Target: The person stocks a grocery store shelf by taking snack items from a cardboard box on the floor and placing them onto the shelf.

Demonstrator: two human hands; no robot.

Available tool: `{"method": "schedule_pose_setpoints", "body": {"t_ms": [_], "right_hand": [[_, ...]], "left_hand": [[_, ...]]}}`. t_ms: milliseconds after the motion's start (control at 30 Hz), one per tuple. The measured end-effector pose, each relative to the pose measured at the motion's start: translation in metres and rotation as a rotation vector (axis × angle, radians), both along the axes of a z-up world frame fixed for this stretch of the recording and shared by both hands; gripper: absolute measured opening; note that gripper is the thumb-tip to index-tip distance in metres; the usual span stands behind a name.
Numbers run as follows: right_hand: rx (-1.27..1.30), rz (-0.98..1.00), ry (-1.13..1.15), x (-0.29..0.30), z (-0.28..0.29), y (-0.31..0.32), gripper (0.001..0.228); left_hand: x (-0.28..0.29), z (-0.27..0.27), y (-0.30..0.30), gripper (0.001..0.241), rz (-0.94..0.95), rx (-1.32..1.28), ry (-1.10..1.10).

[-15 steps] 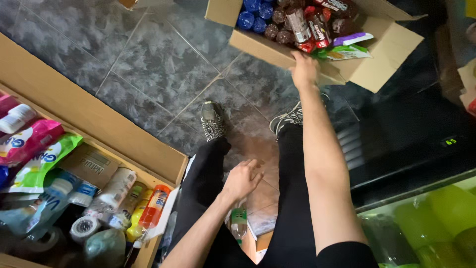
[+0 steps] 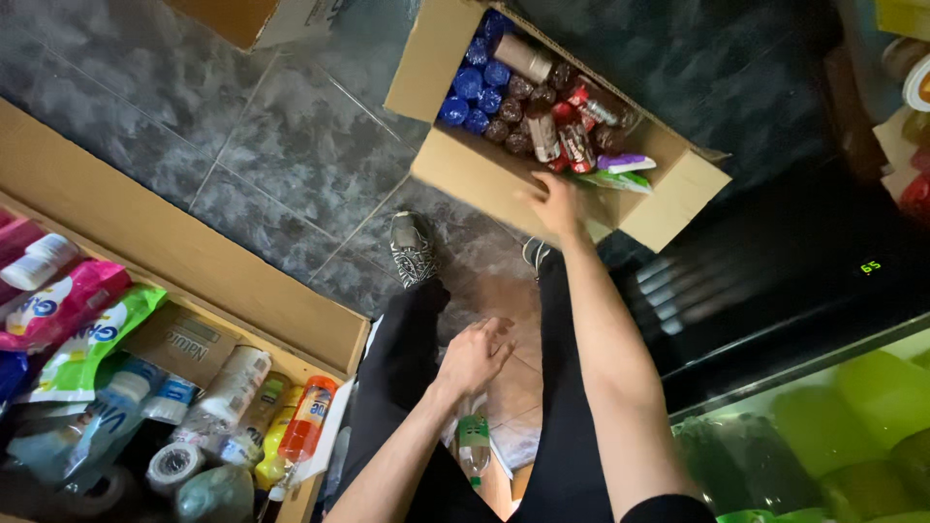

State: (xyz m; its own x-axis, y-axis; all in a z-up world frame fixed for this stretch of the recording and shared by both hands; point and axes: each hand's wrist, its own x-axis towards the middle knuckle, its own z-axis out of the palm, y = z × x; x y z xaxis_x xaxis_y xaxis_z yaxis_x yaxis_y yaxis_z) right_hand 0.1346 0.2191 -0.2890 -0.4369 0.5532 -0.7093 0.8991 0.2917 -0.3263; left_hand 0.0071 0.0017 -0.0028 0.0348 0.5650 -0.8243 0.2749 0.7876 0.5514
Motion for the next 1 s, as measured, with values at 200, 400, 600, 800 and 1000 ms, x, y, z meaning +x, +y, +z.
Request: {"method": "schedule_pose_setpoints", "body": {"t_ms": [200, 400, 600, 800, 1000], "right_hand": [[0.405, -0.255, -0.040, -0.005, 0.000, 0.033, 0.057], [0.325, -0.171, -0.356, -0.009, -0.041, 0.053, 0.075], [0.261, -0.395, -0.275, -0.015, 0.052, 0.028, 0.071], [-0.294, -0.550, 0.174, -0.017, 0.216, -0.060, 0.076], [-0.696, -0.410, 0.444, -0.018, 0.216, -0.039, 0.031]], "left_hand": [[-0.001, 0.003, 0.005, 0.032, 0.022, -0.029, 0.019], [-0.007, -0.003, 0.006, 0.030, 0.032, -0.076, 0.050], [-0.004, -0.033, -0.015, 0.025, 0.364, -0.102, 0.000], [-0.034, 0.001, 0.024, 0.073, 0.973, 0.067, 0.000], [-0.014, -0.045, -0.004, 0.065, 1.125, -0.007, 0.088]]}}
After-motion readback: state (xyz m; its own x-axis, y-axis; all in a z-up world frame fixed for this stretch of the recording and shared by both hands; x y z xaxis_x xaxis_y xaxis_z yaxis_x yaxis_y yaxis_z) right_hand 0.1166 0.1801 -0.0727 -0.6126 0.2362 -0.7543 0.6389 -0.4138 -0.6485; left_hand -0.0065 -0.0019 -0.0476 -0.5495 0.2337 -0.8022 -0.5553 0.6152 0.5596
